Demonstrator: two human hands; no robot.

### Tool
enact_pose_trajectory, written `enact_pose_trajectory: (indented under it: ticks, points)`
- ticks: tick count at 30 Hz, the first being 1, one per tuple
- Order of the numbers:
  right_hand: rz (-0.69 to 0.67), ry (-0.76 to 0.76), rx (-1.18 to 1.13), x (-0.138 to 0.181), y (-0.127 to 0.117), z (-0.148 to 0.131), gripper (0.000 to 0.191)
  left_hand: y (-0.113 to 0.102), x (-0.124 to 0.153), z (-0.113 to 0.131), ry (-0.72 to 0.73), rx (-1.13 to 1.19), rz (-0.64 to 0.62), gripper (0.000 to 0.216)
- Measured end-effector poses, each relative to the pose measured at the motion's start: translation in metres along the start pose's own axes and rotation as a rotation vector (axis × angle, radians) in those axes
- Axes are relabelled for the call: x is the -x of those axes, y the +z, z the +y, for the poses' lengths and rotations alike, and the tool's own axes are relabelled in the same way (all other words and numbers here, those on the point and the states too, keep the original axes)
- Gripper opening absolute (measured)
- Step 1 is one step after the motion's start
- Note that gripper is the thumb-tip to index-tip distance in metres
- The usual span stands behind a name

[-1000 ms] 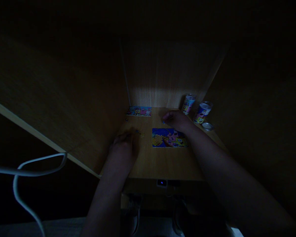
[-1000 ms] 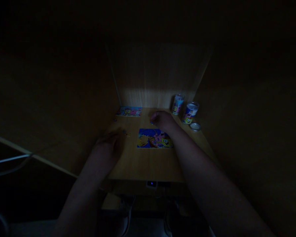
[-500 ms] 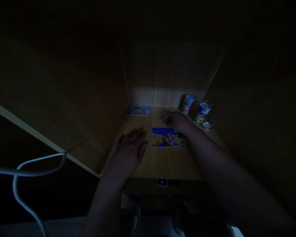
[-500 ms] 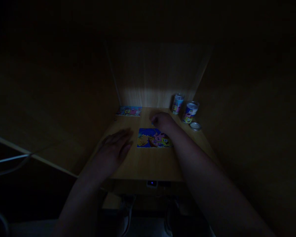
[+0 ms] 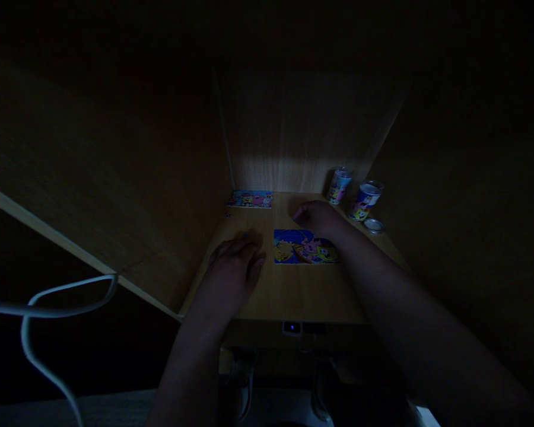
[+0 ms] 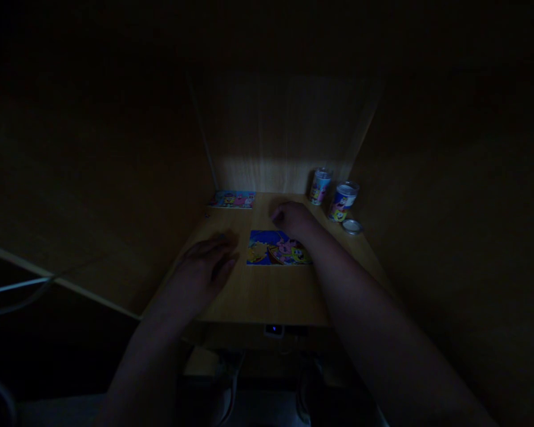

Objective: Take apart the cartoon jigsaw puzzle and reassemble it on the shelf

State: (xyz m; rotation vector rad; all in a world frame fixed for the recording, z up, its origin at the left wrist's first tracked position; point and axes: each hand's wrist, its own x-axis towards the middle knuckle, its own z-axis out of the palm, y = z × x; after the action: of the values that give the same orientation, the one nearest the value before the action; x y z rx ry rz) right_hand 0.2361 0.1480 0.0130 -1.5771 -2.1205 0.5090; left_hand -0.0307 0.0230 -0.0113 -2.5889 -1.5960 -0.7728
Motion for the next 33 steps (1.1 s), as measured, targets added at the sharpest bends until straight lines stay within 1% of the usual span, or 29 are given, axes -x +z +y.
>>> enact_pose_trajectory:
  ticks: [7,10,15,25,30,33]
  points:
    - [-0.090,0.021,-0.203,0.004,-0.004,-0.009,0.011,-0.001,0.000,0.001,-0.004,0.010,-0.012,0.022]
    - [-0.123,0.042,-0.240,0.006,-0.005,-0.012,0.010,-0.002,0.000,0.003,-0.009,0.020,-0.006,0.020]
    - [-0.132,0.052,-0.284,0.006,-0.005,-0.011,0.009,-0.004,-0.001,0.003,-0.003,0.012,-0.001,0.020]
    - [-0.154,0.057,-0.245,0.006,-0.007,-0.013,0.009,-0.002,0.000,0.002,-0.019,0.015,-0.010,0.023]
    - [-0.236,0.056,-0.210,0.010,-0.012,-0.018,0.006,-0.002,-0.001,0.002,-0.018,0.009,-0.004,0.022]
    - [-0.298,0.070,-0.183,0.014,-0.015,-0.023,0.012,-0.001,-0.001,0.002,-0.015,0.002,-0.001,0.021]
